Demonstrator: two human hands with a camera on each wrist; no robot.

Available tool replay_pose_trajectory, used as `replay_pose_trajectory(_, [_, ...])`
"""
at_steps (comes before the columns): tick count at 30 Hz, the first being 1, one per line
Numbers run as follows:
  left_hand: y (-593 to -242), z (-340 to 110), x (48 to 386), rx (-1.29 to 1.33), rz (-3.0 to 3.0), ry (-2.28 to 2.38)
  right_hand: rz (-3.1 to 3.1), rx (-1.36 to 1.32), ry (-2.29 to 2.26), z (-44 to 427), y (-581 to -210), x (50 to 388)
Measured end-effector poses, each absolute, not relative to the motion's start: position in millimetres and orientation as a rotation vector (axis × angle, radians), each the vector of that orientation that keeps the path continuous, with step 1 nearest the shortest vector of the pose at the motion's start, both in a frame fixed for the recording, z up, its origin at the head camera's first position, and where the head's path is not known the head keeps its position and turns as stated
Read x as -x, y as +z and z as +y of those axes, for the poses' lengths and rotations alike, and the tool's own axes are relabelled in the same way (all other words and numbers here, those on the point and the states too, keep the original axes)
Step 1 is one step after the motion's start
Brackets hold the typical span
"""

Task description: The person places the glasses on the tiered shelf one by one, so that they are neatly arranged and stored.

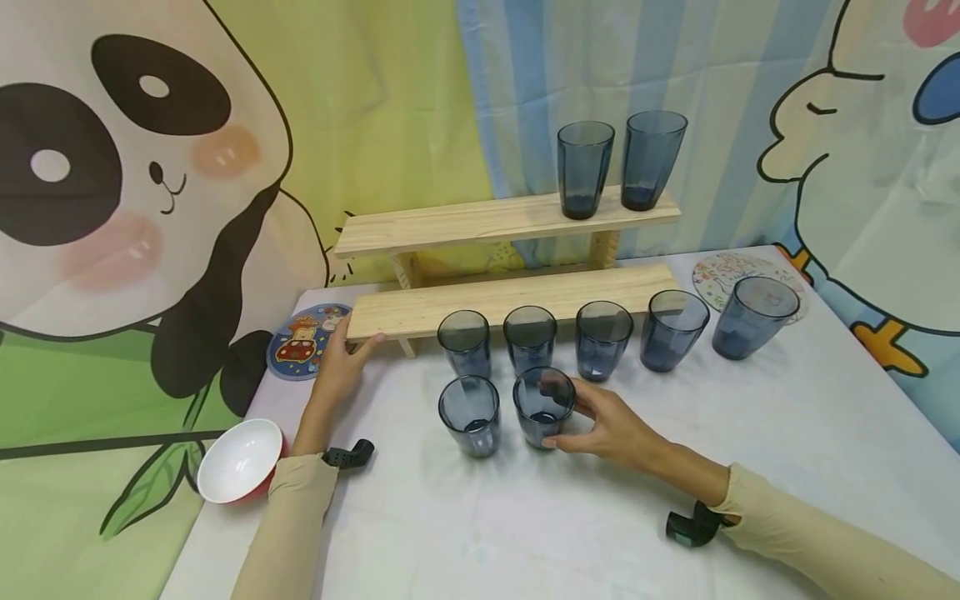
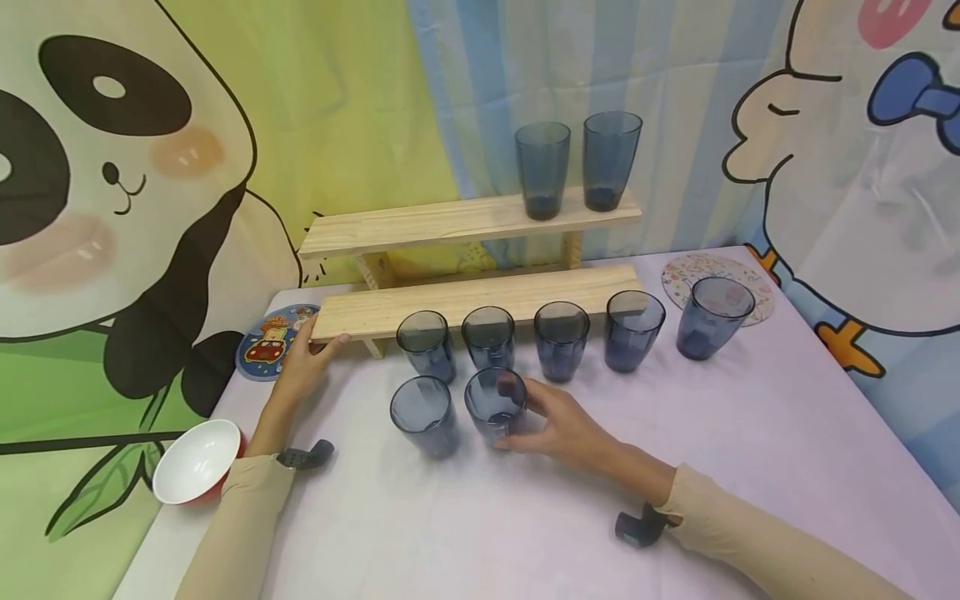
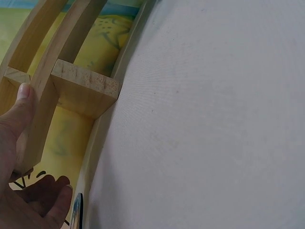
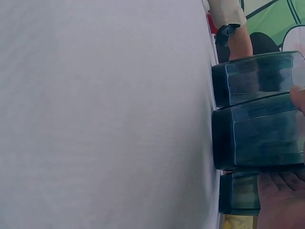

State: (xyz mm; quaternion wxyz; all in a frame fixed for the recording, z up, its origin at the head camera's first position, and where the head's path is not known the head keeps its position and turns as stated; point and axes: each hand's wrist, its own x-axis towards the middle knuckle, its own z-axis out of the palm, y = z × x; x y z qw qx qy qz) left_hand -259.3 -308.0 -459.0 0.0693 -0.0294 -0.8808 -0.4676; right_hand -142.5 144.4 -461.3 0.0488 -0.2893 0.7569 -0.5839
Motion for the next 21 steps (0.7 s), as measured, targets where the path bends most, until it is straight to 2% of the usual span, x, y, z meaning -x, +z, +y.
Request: replay_pose_trajectory(21, [-458,-308,259,0.093,-2.641,-1.422,2.315,0.892,-1.788,145,-448,138])
